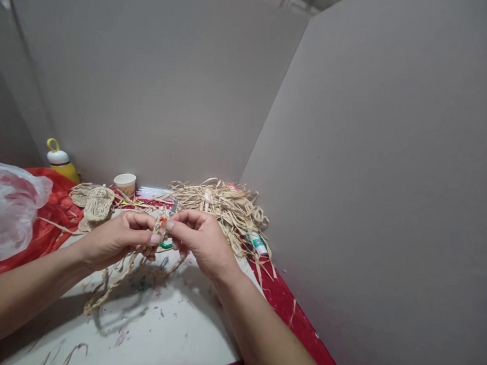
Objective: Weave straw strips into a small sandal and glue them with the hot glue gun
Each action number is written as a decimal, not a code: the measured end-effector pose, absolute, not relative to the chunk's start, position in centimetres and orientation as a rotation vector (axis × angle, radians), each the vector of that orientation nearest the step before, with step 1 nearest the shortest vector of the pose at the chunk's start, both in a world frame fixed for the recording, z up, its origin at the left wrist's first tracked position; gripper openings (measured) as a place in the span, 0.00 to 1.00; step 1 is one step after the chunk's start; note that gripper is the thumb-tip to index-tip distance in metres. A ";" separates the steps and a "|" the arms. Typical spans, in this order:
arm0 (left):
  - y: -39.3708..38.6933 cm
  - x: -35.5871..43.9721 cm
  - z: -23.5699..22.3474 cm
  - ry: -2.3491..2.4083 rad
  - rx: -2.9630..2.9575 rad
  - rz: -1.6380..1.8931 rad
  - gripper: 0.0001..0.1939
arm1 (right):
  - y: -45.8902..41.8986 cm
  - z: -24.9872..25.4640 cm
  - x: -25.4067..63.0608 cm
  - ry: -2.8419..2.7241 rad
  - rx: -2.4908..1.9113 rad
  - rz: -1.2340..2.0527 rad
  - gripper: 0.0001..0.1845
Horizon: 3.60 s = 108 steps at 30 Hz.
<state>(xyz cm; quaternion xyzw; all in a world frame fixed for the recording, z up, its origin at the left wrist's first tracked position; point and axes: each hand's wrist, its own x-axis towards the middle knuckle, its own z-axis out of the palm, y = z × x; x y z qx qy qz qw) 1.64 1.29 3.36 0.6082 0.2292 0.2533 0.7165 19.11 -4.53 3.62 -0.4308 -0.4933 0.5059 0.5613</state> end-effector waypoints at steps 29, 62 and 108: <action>0.4 1.5 3.5 0.210 1.277 0.326 0.12 | -3.4 2.2 20.3 -1.189 -0.659 1.556 0.21; 3.1 2.2 2.3 0.496 1.498 0.462 0.11 | -2.6 1.1 20.8 -1.443 -0.792 0.829 0.04; -4.3 0.3 7.1 0.696 1.512 1.021 0.10 | -8.0 7.7 25.0 -1.643 -0.752 1.070 0.05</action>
